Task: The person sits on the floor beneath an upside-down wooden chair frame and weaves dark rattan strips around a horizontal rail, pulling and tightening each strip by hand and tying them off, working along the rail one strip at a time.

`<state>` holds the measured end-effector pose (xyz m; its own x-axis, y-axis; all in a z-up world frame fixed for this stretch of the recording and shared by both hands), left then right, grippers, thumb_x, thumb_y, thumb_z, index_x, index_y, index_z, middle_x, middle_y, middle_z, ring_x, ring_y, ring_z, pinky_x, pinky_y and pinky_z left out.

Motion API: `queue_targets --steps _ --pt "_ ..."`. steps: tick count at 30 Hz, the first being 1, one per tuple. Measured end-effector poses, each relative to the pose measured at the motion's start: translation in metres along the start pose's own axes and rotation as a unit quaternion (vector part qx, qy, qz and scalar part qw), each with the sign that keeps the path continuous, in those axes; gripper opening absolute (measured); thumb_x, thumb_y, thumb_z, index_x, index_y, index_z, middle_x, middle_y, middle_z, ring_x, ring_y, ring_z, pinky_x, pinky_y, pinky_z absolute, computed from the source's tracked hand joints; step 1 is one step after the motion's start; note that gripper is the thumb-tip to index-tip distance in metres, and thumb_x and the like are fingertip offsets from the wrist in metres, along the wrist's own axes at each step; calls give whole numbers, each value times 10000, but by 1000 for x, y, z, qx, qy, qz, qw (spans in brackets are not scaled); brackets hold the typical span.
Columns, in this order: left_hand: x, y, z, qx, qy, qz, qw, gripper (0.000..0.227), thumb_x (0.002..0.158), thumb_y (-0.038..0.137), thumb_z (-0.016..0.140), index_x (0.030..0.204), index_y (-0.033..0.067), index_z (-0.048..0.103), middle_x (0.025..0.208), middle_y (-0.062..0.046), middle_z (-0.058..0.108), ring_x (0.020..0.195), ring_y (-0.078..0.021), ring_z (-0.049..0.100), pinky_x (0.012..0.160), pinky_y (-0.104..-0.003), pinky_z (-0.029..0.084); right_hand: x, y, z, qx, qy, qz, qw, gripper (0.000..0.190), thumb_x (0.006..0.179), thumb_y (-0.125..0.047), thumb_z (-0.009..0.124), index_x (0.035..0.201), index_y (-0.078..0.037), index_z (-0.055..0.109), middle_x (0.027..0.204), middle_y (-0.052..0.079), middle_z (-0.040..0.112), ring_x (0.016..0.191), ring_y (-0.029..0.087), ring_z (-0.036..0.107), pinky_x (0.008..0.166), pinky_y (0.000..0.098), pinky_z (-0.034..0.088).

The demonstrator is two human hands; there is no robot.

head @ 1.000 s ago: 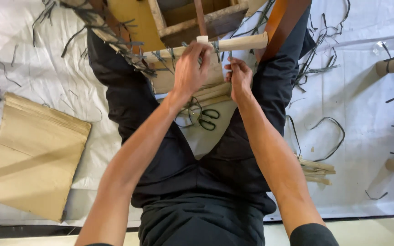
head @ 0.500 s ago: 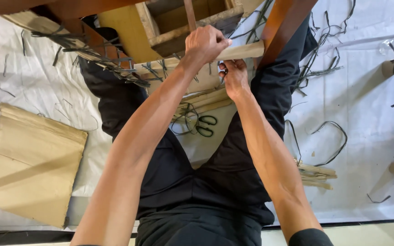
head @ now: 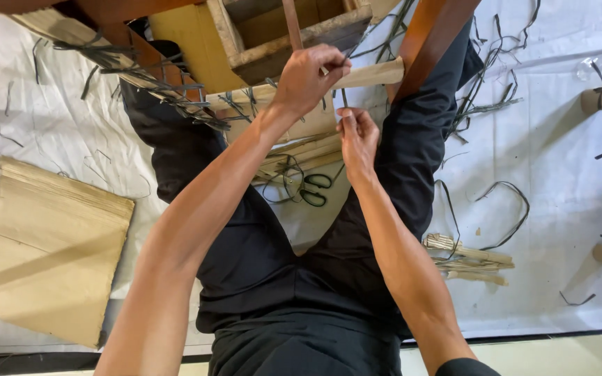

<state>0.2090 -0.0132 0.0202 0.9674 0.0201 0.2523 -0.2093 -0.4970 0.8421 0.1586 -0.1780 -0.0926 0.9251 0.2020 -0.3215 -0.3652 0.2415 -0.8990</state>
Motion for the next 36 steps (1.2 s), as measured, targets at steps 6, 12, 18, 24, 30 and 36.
queue_targets --steps 6,12,18,24,30,36 --pt "-13 15 -1 120 -38 60 990 125 936 175 760 1002 69 772 930 -70 739 849 -268 703 755 -408 549 14 -63 2 -15 -17 -157 987 215 1105 -201 610 1006 -19 666 812 -29 588 705 47 483 628 224 383" --pt "-11 11 2 114 -32 54 991 120 915 115 752 1018 54 759 971 -81 738 884 -278 720 766 -407 560 24 -118 12 -13 -19 -183 983 185 1081 -162 614 997 -1 652 866 -3 647 688 52 505 597 223 387" --pt "-5 13 3 59 6 43 997 126 921 64 749 1047 57 748 976 -84 739 859 -255 760 752 -361 598 0 -135 18 -117 -49 -193 973 236 1107 -189 620 1017 15 697 842 13 656 716 53 546 612 231 405" --pt "-23 25 6 65 4 16 998 110 942 76 739 1050 63 725 996 -95 718 869 -259 759 753 -365 596 37 -157 31 -186 -90 -219 954 220 1065 -155 616 986 16 729 782 18 665 698 52 593 604 237 429" --pt "-27 24 24 159 -17 116 980 102 949 89 681 1034 59 633 1147 -121 710 977 -326 699 786 -406 575 78 -171 54 -253 -134 -254 924 231 1062 -185 611 1001 -12 751 746 25 681 633 64 600 565 240 446" --pt "-11 8 37 213 -47 14 976 183 995 88 618 1165 41 569 1067 -139 718 964 -363 691 794 -462 549 92 -142 48 -175 -136 -231 947 242 1091 -227 597 1090 -15 713 865 35 706 701 80 589 620 257 468"
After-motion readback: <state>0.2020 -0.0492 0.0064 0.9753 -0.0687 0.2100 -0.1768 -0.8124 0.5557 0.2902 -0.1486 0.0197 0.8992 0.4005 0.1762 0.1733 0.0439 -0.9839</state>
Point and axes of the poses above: each hand's wrist, its own x-axis towards the middle knuckle, its own z-axis out of the palm, y = z × x, the point moved 4 cm from there along x, towards the middle knuckle
